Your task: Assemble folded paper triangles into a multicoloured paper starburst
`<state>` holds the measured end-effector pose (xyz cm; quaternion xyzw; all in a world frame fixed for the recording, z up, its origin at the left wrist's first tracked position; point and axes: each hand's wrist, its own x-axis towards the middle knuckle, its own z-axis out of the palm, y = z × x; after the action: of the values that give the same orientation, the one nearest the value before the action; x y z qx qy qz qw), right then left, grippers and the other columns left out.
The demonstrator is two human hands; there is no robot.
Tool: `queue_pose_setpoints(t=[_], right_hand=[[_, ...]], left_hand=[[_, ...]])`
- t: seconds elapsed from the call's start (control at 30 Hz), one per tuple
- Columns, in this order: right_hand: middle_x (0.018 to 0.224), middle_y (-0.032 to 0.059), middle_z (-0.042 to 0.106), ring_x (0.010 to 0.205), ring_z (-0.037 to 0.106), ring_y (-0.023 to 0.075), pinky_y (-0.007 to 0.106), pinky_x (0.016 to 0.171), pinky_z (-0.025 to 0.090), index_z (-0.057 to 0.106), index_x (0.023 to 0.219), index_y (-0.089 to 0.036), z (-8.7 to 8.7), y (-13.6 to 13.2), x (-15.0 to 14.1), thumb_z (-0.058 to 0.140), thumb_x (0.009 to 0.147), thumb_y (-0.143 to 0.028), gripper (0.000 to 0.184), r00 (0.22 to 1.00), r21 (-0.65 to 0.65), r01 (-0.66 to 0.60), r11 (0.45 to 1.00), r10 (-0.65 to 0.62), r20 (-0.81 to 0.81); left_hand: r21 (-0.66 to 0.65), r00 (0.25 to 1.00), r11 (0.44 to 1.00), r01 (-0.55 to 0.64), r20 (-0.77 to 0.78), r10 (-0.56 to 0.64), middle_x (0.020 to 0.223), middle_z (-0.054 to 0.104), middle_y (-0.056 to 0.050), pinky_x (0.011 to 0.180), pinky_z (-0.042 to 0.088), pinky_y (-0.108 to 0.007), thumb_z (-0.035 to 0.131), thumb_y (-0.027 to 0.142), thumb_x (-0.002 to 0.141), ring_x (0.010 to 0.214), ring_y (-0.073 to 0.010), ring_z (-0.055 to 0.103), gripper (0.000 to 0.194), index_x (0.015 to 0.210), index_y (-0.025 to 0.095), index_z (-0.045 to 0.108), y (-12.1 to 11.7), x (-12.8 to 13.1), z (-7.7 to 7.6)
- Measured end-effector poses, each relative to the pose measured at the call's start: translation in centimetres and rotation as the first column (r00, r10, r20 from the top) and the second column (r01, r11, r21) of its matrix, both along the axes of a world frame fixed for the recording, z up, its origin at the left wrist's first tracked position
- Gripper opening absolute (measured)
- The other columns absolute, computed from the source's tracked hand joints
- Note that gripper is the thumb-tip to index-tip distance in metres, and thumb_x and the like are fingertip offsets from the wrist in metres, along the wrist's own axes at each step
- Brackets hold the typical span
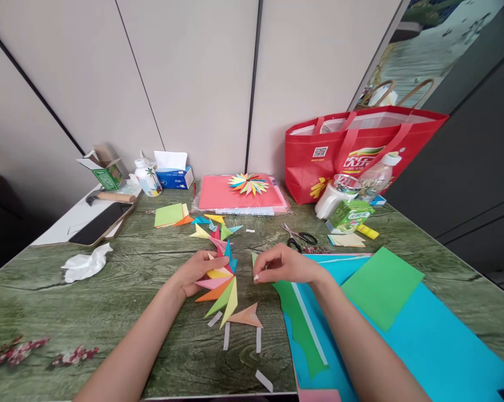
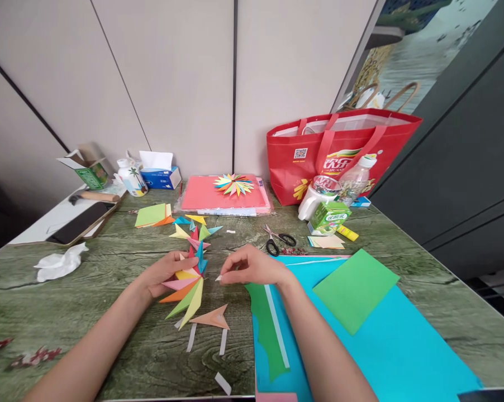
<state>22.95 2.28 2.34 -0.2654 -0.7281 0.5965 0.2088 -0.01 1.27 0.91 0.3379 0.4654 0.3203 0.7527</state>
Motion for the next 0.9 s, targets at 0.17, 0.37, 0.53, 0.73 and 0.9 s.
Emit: queue_pose_setpoints(t=[0.17, 0.37, 0.53, 0.73, 0.9], right_hand=[[0.065, 0.0051, 0.058, 0.053, 0.047, 0.0087, 0.022, 0.048, 0.037, 0.062, 0.060, -0.012, -0.5, 0.5, 1.0, 0.056, 0.076, -0.043, 0.036, 0.921, -0.085, -0.088, 0.992, 0.049, -0.387], [0.057, -0.0008, 0.052, 0.051, 0.049, 0.0101, 0.021, 0.044, 0.037, 0.058, 0.057, -0.017, -1.2, 0.6, 1.2, 0.075, 0.055, -0.041, 0.030, 0.785, -0.072, -0.180, 0.981, 0.100, -0.611], [0.086, 0.0053, 0.060, 0.075, 0.058, 0.0148, 0.028, 0.063, 0.047, 0.062, 0.085, -0.021, -2.4, 1.5, -0.4, 0.056, 0.077, -0.031, 0.014, 0.819, 0.105, 0.506, 0.856, -0.439, -0.370], [0.139, 0.0087, 0.028, 0.129, 0.023, 0.0198, 0.040, 0.103, 0.026, 0.055, 0.108, -0.018, -5.6, 2.9, -2.6, 0.039, 0.081, -0.012, 0.031, 0.871, 0.703, 0.367, 0.610, -0.490, -0.029], [0.141, 0.0069, 0.025, 0.130, 0.020, 0.0223, 0.044, 0.099, 0.029, 0.057, 0.101, -0.017, -5.6, 4.7, -3.5, 0.036, 0.075, 0.000, 0.038, 0.882, 0.801, 0.120, 0.587, -0.434, 0.186]], left_hand=[[-0.010, 1.000, 1.000, 0.004, -0.004, -0.004, 0.048, 0.061, -0.001, 0.043, 0.032, -0.018, 0.077, 0.026, 0.054, 0.042, -0.0071, 0.050, 0.025, 0.051, 0.011, 0.057, 0.1, -0.1, -0.2], [-0.011, 1.000, 1.000, -0.001, -0.021, 0.001, 0.047, 0.060, 0.000, 0.042, 0.031, -0.018, 0.076, 0.026, 0.055, 0.040, -0.0065, 0.049, 0.025, 0.050, 0.011, 0.057, 0.1, 0.0, -0.1], [-0.010, 1.000, 1.000, 0.007, -0.011, -0.007, 0.048, 0.061, -0.001, 0.043, 0.033, -0.018, 0.076, 0.026, 0.055, 0.041, -0.0067, 0.050, 0.025, 0.050, 0.011, 0.057, 0.1, 0.0, -0.1], [0.015, 0.999, 0.999, 0.052, -0.010, -0.051, 0.053, 0.063, -0.002, 0.045, 0.034, -0.018, 0.076, 0.025, 0.055, 0.044, -0.0071, 0.052, 0.022, 0.058, 0.010, 0.061, -0.1, 0.1, -0.6], [0.011, 0.998, 0.998, 0.062, -0.024, -0.062, 0.050, 0.061, -0.001, 0.043, 0.033, -0.018, 0.077, 0.025, 0.053, 0.042, -0.0065, 0.050, 0.023, 0.054, 0.011, 0.060, -0.1, 0.3, -0.5]])
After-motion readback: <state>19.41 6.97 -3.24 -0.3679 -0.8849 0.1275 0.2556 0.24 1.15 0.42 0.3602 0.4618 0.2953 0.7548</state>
